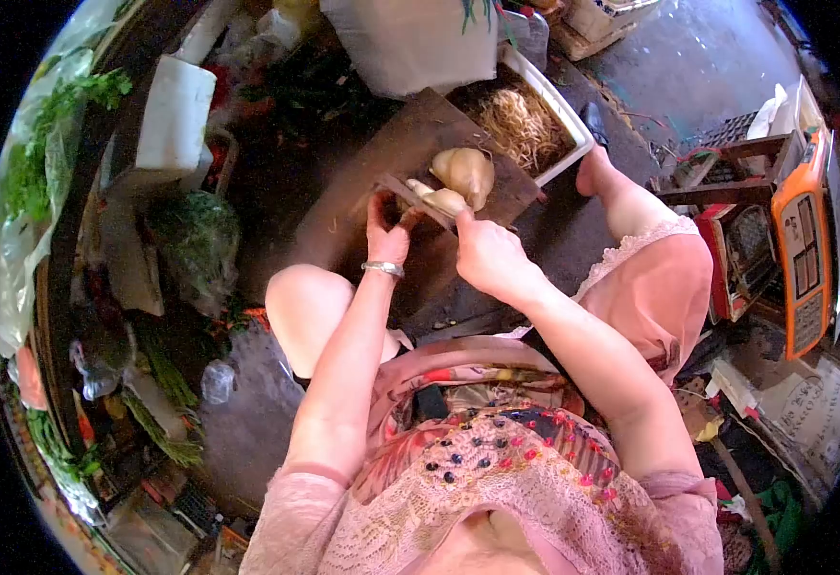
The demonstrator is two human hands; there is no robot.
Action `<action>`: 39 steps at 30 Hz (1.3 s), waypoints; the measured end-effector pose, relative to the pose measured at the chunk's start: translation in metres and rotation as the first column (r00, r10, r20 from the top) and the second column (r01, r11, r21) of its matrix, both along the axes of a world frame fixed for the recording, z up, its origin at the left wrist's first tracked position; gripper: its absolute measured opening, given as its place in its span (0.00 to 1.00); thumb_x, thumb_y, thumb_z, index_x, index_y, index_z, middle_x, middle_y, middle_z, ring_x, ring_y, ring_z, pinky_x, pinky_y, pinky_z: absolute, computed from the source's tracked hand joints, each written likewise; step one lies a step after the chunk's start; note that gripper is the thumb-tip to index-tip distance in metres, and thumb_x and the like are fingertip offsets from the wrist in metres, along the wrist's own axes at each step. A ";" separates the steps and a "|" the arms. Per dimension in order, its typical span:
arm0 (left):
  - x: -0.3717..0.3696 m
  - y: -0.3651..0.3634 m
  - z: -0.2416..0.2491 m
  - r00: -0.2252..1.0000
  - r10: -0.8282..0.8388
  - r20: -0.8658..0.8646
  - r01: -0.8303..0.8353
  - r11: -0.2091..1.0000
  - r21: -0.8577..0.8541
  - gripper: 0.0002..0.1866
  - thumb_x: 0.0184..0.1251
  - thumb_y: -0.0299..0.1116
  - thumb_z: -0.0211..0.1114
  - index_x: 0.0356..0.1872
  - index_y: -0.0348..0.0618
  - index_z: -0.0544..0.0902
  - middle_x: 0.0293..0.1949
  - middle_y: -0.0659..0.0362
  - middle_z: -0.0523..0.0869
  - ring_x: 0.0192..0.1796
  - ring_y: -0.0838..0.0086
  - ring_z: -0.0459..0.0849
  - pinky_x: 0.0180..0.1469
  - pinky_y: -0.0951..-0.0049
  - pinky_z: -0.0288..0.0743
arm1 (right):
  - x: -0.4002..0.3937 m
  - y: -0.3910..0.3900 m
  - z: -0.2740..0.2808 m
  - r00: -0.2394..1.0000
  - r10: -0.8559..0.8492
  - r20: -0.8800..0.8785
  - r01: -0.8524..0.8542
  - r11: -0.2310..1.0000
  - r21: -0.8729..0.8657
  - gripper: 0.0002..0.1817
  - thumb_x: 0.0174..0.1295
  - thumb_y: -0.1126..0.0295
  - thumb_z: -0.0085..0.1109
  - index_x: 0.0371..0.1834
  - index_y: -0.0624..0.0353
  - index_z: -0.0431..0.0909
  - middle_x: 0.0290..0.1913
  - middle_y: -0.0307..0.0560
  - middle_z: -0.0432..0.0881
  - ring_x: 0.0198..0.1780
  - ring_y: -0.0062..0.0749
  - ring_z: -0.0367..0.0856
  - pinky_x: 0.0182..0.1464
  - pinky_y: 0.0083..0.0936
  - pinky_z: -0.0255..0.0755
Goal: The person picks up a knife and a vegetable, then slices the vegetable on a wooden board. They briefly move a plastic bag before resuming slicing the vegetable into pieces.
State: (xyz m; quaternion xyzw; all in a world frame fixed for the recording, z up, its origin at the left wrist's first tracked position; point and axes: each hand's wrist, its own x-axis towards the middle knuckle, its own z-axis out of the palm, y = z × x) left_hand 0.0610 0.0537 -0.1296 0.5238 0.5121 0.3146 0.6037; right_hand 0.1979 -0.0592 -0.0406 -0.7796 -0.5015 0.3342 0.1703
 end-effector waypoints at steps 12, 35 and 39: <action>-0.001 0.002 0.007 0.948 -0.067 -0.311 0.145 0.962 0.232 0.29 0.53 0.38 0.74 0.53 0.35 0.72 0.52 0.52 0.78 0.55 0.67 0.74 0.61 0.70 0.66 | 0.014 0.042 -0.022 0.979 -0.191 -0.076 0.176 0.971 -0.164 0.15 0.55 0.70 0.54 0.43 0.67 0.79 0.43 0.63 0.83 0.48 0.52 0.83 0.51 0.42 0.77; -0.004 -0.003 0.011 0.953 -0.055 -0.299 0.121 0.970 0.209 0.32 0.51 0.44 0.74 0.55 0.39 0.73 0.53 0.51 0.80 0.57 0.64 0.76 0.61 0.68 0.67 | 0.012 -0.007 -0.036 0.881 -0.281 -0.379 0.338 0.937 0.091 0.24 0.53 0.69 0.58 0.53 0.68 0.70 0.43 0.70 0.80 0.50 0.63 0.78 0.55 0.46 0.72; -0.004 -0.002 0.005 0.943 -0.036 -0.332 0.110 0.972 0.208 0.32 0.51 0.41 0.76 0.54 0.39 0.73 0.52 0.52 0.80 0.55 0.65 0.76 0.60 0.69 0.67 | 0.008 -0.011 -0.032 0.961 -0.192 -0.198 0.232 0.950 0.207 0.20 0.55 0.69 0.56 0.50 0.66 0.71 0.40 0.69 0.81 0.46 0.63 0.79 0.51 0.48 0.74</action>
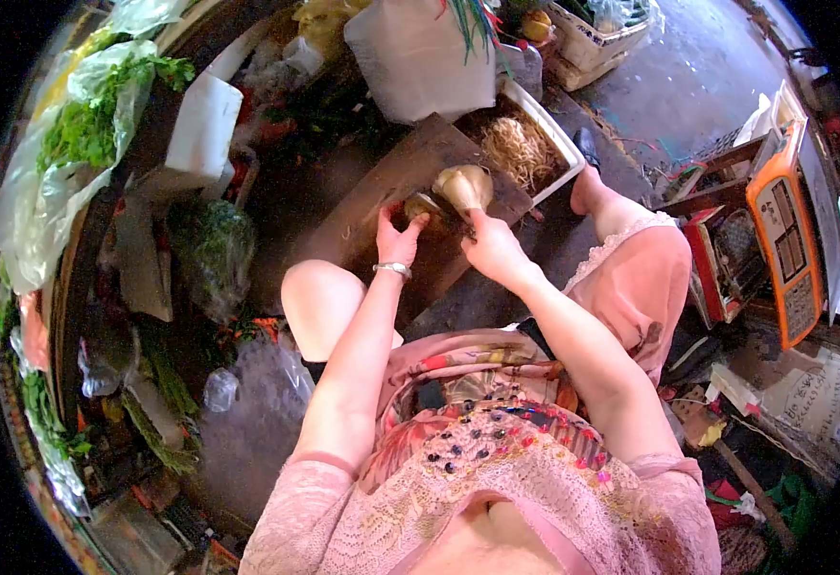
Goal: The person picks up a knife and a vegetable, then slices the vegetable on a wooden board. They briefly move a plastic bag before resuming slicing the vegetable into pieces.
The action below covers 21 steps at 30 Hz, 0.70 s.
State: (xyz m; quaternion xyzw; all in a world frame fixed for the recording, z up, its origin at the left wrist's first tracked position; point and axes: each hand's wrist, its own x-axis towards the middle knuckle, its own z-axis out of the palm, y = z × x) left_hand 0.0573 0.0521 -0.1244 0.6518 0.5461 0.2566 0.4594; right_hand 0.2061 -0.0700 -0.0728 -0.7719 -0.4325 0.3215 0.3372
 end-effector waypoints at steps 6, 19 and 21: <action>-0.002 0.001 -0.021 0.972 0.043 0.232 -0.038 0.999 -0.027 0.30 0.50 0.30 0.78 0.55 0.42 0.73 0.48 0.59 0.79 0.51 0.70 0.75 0.57 0.71 0.68 | -0.020 -0.013 0.034 0.975 0.151 0.164 -0.131 0.983 -0.129 0.14 0.55 0.70 0.52 0.42 0.67 0.71 0.35 0.67 0.81 0.43 0.62 0.79 0.47 0.52 0.72; -0.012 0.014 -0.048 0.975 -0.128 0.184 0.094 0.978 0.185 0.25 0.48 0.17 0.71 0.49 0.43 0.74 0.44 0.62 0.78 0.48 0.74 0.74 0.56 0.74 0.68 | -0.019 -0.049 0.054 0.973 0.188 0.134 -0.151 0.958 -0.242 0.15 0.56 0.71 0.49 0.45 0.67 0.69 0.34 0.68 0.80 0.42 0.61 0.80 0.46 0.52 0.71; -0.011 0.013 -0.042 0.980 -0.129 0.153 0.099 0.977 0.190 0.25 0.48 0.17 0.71 0.49 0.43 0.74 0.44 0.62 0.78 0.48 0.74 0.75 0.56 0.74 0.69 | -0.018 -0.051 0.053 0.973 0.192 0.128 -0.157 0.957 -0.244 0.15 0.56 0.71 0.49 0.45 0.67 0.68 0.34 0.68 0.80 0.42 0.61 0.80 0.46 0.52 0.71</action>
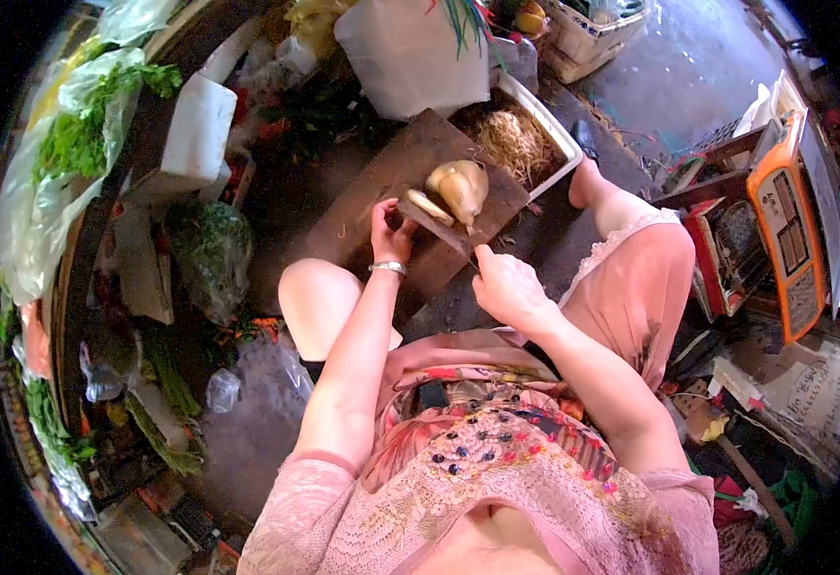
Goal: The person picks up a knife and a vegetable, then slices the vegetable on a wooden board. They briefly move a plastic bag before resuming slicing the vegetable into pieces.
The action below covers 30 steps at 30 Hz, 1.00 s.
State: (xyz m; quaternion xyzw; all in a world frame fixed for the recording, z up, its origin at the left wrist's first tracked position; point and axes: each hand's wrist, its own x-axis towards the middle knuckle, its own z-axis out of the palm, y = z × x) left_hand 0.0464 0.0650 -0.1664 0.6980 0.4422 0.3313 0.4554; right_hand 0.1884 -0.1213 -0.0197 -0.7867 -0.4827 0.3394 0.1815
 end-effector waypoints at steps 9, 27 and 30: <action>-0.001 0.000 0.001 0.999 0.008 0.038 -0.005 0.998 -0.062 0.24 0.50 0.16 0.68 0.50 0.42 0.74 0.44 0.61 0.79 0.49 0.72 0.75 0.55 0.73 0.70 | -0.002 -0.003 -0.002 1.000 0.001 0.019 0.000 1.000 -0.025 0.14 0.57 0.71 0.50 0.45 0.66 0.68 0.32 0.68 0.80 0.40 0.62 0.80 0.44 0.52 0.72; 0.006 -0.013 0.005 0.949 0.252 0.189 -0.165 0.909 -0.382 0.26 0.55 0.19 0.69 0.55 0.41 0.71 0.51 0.59 0.77 0.54 0.71 0.74 0.58 0.73 0.68 | -0.001 0.047 -0.017 0.999 0.019 0.029 -0.020 1.000 0.019 0.10 0.57 0.75 0.46 0.40 0.68 0.68 0.29 0.68 0.80 0.38 0.64 0.80 0.42 0.53 0.72; 0.009 -0.016 0.018 0.961 0.208 0.185 -0.136 0.931 -0.338 0.28 0.54 0.24 0.72 0.56 0.37 0.70 0.51 0.57 0.78 0.54 0.70 0.75 0.58 0.72 0.68 | 0.000 0.056 -0.017 0.998 0.050 0.042 -0.049 0.999 -0.004 0.11 0.57 0.75 0.46 0.42 0.68 0.68 0.32 0.67 0.81 0.38 0.62 0.82 0.42 0.51 0.75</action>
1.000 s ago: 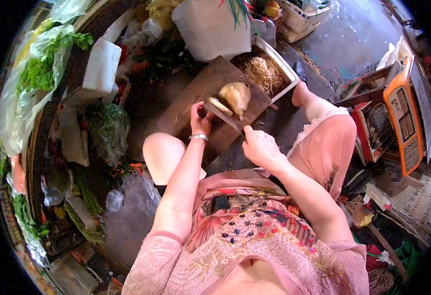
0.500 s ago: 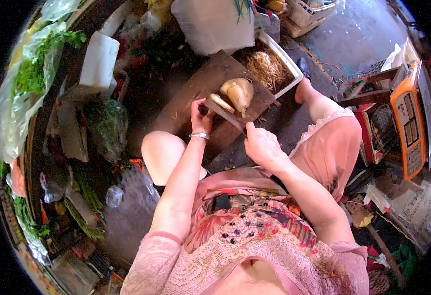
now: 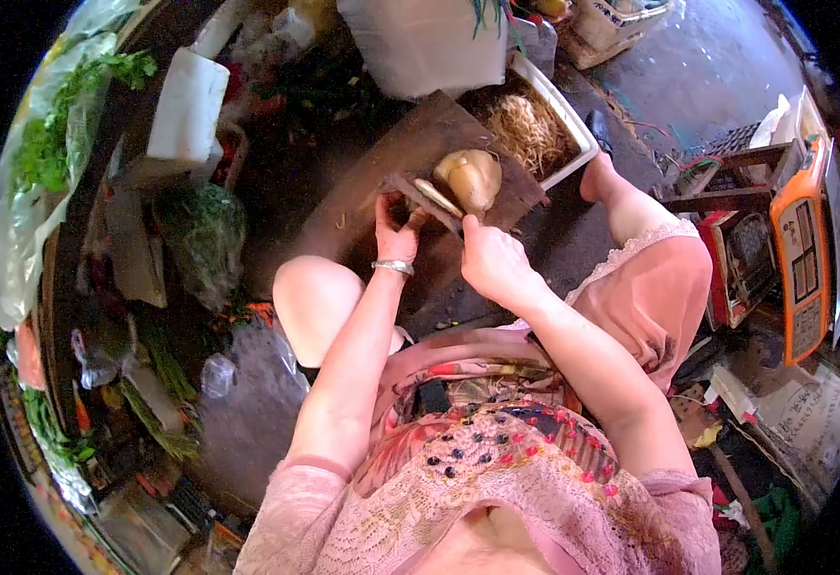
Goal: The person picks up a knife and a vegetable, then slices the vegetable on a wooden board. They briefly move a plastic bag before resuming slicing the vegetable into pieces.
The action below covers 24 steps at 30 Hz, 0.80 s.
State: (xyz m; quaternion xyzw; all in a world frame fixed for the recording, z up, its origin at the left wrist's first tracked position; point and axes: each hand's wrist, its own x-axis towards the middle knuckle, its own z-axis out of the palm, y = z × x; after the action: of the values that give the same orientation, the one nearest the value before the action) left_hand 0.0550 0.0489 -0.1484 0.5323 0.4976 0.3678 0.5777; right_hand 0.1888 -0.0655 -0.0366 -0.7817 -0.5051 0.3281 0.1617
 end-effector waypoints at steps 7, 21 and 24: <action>0.000 0.004 0.009 0.973 -0.053 -0.225 0.076 0.993 0.092 0.28 0.50 0.34 0.76 0.51 0.38 0.73 0.48 0.53 0.79 0.51 0.66 0.76 0.58 0.69 0.68 | 0.002 0.034 -0.022 1.000 0.007 0.016 -0.007 1.000 0.004 0.11 0.57 0.75 0.47 0.42 0.68 0.70 0.35 0.65 0.82 0.40 0.59 0.83 0.43 0.50 0.77; 0.002 0.001 0.027 0.926 -0.062 -0.374 0.118 0.985 0.128 0.32 0.49 0.43 0.77 0.51 0.36 0.73 0.51 0.51 0.79 0.54 0.64 0.76 0.59 0.67 0.67 | 0.010 0.016 -0.038 0.965 -0.177 -0.193 0.208 0.966 0.155 0.23 0.54 0.71 0.55 0.54 0.68 0.69 0.39 0.70 0.80 0.46 0.63 0.78 0.49 0.48 0.73; 0.002 0.002 0.019 0.946 -0.063 -0.318 0.096 0.991 0.091 0.31 0.50 0.39 0.77 0.52 0.37 0.73 0.51 0.53 0.79 0.53 0.66 0.76 0.58 0.69 0.68 | 0.002 0.000 -0.013 0.989 -0.114 -0.097 0.126 0.984 0.124 0.24 0.55 0.71 0.54 0.56 0.67 0.69 0.38 0.70 0.80 0.46 0.62 0.79 0.49 0.49 0.73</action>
State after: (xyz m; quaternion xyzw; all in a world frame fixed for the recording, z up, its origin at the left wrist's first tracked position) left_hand 0.0574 0.0507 -0.1290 0.6334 0.5414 0.2803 0.4765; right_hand 0.1913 -0.0657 -0.0496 -0.7831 -0.4695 0.3188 0.2545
